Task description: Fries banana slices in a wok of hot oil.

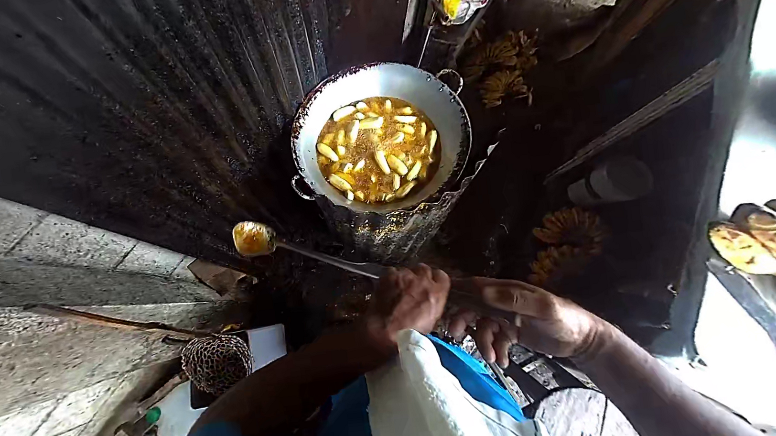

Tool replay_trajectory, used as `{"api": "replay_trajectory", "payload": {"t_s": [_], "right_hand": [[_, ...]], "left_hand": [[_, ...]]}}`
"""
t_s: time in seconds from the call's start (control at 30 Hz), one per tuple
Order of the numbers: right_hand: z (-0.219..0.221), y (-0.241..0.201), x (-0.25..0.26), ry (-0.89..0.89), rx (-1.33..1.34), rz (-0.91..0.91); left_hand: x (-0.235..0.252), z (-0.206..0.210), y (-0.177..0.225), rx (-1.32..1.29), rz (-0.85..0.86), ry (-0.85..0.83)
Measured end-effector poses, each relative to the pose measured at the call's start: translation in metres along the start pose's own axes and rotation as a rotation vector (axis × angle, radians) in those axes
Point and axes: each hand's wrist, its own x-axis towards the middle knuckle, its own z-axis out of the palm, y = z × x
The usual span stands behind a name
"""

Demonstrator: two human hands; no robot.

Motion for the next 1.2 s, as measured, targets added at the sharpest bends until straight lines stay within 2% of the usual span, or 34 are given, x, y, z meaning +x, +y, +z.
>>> {"api": "replay_trajectory", "payload": {"t_s": [0.07,0.13,0.2,0.27,0.3,0.37,0.47,0.6,0.7,0.83,0.93,1.07,1.2], "right_hand": [[0.003,0.007,-0.012,-0.046,0.067,0.029],[0.008,0.018,-0.023,0.016,0.107,-0.006],[0.016,0.024,-0.032,0.237,-0.032,-0.05],[0.021,0.027,-0.042,0.518,-0.383,-0.017],[0.021,0.026,-0.049,0.629,-0.585,0.058],[0.025,0.024,-0.066,0.77,-0.831,0.222],[0.033,0.023,-0.095,0.876,-1.007,0.347],[0.039,0.02,-0.119,0.879,-1.128,0.443],[0.031,0.015,-0.118,0.819,-1.216,0.567],[0.007,0.013,-0.057,0.829,-1.344,0.841],[-0.018,0.022,0.01,0.844,-1.42,0.94],[-0.056,0.036,0.08,0.869,-1.387,0.927],[-0.089,0.036,0.138,0.856,-1.289,0.775]], "left_hand": [[0.006,0.001,0.018,0.096,0.12,0.035],[0.013,0.011,0.023,0.168,0.246,0.153],[0.023,0.026,0.02,0.141,0.331,0.334],[0.029,0.037,0.012,0.004,0.378,0.508],[0.03,0.043,0.005,-0.075,0.376,0.589],[0.028,0.056,-0.019,-0.244,0.266,0.621],[0.019,0.095,-0.081,-0.413,-0.081,0.416],[-0.017,0.168,-0.162,-0.468,-0.538,0.099],[-0.056,0.219,-0.198,-0.5,-0.752,0.008],[-0.104,0.275,-0.221,-0.624,-0.98,0.013],[-0.135,0.305,-0.222,-0.775,-1.168,0.045],[-0.171,0.328,-0.209,-0.965,-1.311,0.113],[-0.19,0.345,-0.205,-0.931,-1.362,0.048]]}}
